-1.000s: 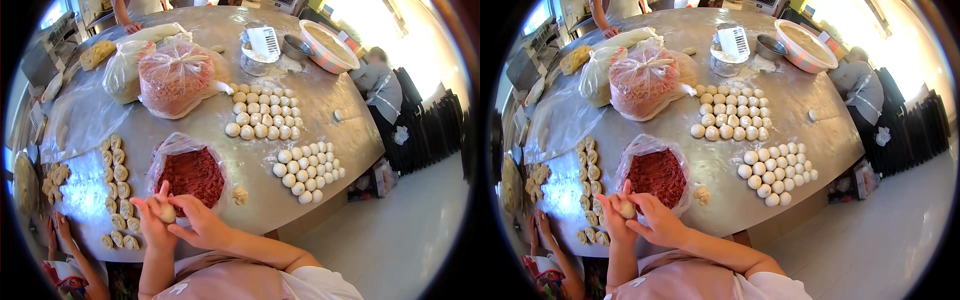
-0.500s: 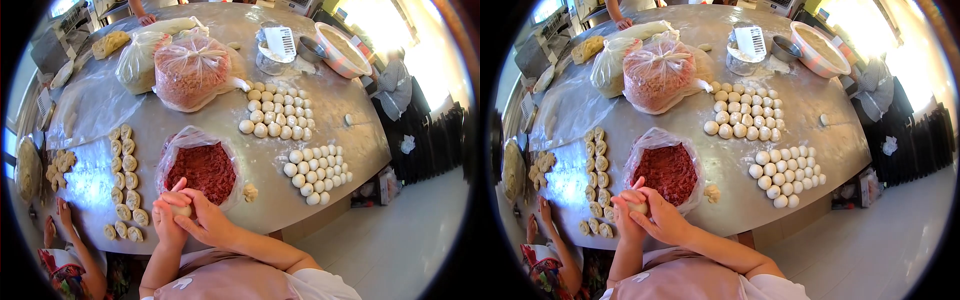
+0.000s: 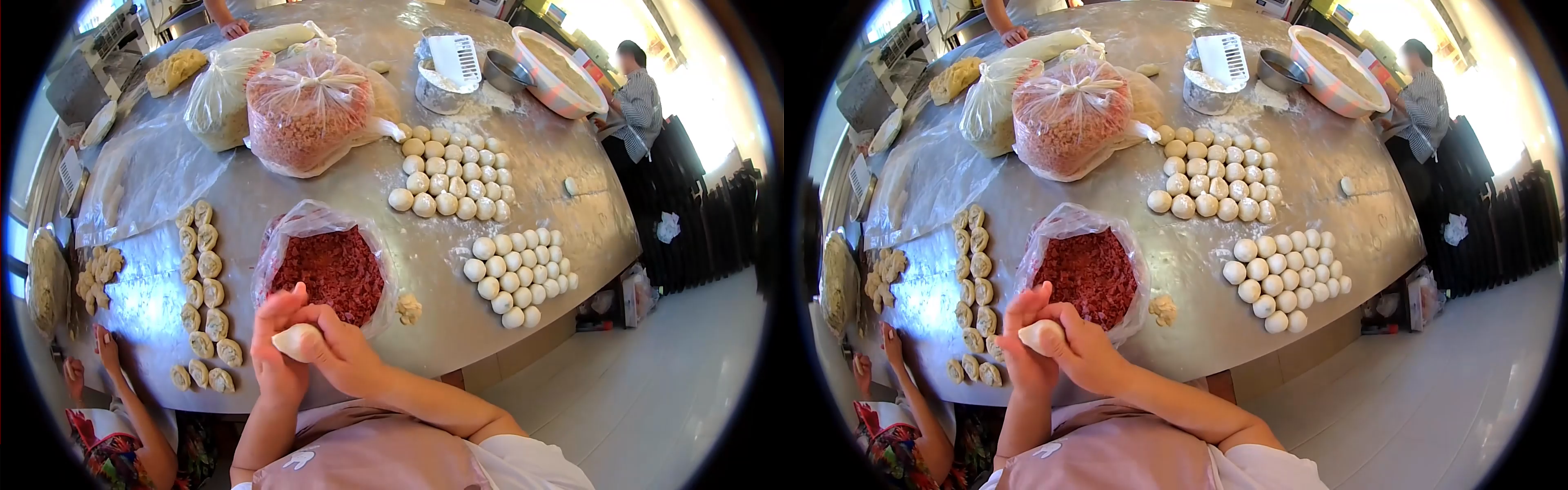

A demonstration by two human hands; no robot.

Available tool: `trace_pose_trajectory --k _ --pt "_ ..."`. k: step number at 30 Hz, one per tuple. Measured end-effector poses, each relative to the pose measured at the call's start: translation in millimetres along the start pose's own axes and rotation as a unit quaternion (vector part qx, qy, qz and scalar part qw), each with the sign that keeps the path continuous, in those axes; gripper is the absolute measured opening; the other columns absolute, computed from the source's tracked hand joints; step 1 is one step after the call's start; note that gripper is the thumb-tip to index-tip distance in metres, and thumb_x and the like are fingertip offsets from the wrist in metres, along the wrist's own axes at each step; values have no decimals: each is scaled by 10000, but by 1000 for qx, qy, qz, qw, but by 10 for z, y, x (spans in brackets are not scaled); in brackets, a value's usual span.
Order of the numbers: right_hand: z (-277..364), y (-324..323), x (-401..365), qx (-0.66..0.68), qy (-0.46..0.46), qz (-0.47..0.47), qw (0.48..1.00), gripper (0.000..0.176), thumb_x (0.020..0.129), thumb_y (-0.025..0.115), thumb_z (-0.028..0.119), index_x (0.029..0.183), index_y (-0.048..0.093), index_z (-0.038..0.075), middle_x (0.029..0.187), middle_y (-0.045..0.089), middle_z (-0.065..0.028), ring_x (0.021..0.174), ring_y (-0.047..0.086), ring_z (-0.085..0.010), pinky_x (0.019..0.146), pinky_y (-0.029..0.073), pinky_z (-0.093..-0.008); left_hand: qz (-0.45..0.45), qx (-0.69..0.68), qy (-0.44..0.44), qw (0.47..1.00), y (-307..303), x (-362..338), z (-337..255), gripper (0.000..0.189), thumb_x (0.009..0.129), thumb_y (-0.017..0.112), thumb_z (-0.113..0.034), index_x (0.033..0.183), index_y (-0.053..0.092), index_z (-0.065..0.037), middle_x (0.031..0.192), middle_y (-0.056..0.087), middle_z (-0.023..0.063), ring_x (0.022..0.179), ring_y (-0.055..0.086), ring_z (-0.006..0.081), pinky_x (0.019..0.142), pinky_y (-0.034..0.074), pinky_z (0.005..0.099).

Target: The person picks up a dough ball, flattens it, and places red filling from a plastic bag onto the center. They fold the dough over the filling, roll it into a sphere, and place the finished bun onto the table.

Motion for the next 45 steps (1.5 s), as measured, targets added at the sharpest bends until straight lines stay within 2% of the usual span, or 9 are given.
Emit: trace_pose_trajectory --k 3,9,15,19,23,28,31,33,45 --pt "-77 9 10 55 4 24 998 369 1010 430 372 1137 514 35 969 635 -149 841 644 -323 726 500 -382 -24 25 69 997 234 42 -161 611 921 565 -519 1216 557 15 1336 531 168 1287 468 280 1079 352 412" --pt "131 43 37 -23 -75 -5 997 347 1018 406 356 1139 525 54 948 646 -134 879 645 -285 781 487 -367 48 139 32 989 -29 -13 -31 566 947 516 -518 1098 596 22 1275 572 185 1217 527 297 1046 380 418" --pt "0 -26 6 78 64 16 995 394 1032 368 370 1163 483 17 1009 635 -173 926 634 -299 806 481 -365 -26 89 91 991 324 55 -86 739 912 459 -638 1261 506 11 1304 549 166 1284 459 304 1098 327 437" --pt "31 -128 -31 65 -1 -30 997 401 1036 355 382 1099 509 17 989 629 -187 917 630 -330 802 480 -378 166 238 31 956 100 53 127 674 959 423 -576 1246 535 23 1310 541 176 1344 395 305 1103 312 425" --pt "-132 -444 -284 167 167 -24 972 335 1010 396 375 1082 553 89 947 644 -71 764 613 -164 625 478 -296 139 198 -38 969 591 -29 196 783 923 395 -653 1357 434 -3 1389 466 153 1288 440 274 1093 317 411" --pt "-222 -1796 -1094 321 68 -263 907 384 984 395 410 1176 534 108 936 627 -54 646 561 -148 571 475 -284 147 81 -145 975 572 -47 362 714 934 502 -562 1387 377 -24 1361 478 109 1240 472 220 1030 360 347" --pt "-67 -2642 -1802 98 69 -472 873 382 974 438 361 1171 524 46 910 597 -67 657 552 -130 575 473 -284 118 96 -196 969 387 -30 381 602 944 550 -452 1358 406 -39 1345 491 97 1236 477 203 1014 370 332" --pt "-48 -2997 -2204 -99 221 -551 799 421 962 479 414 1077 572 19 853 610 -67 646 562 -125 560 469 -289 114 90 -217 965 387 -51 365 524 950 560 -383 1326 434 -41 1317 517 85 1220 490 193 1003 378 334" --pt "-708 -3738 -2221 -387 423 -445 688 716 939 403 611 1014 570 -81 966 640 -304 962 622 -420 847 473 -461 124 78 -288 946 317 -200 416 414 987 505 -318 1288 472 -36 1241 574 87 1147 550 196 964 423 342"
Point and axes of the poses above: each hand's wrist, its own x-axis towards the middle knuckle, its own y-axis out of the palm, z = x × y, the point moved 6 cm from there along x, towards the middle knuckle
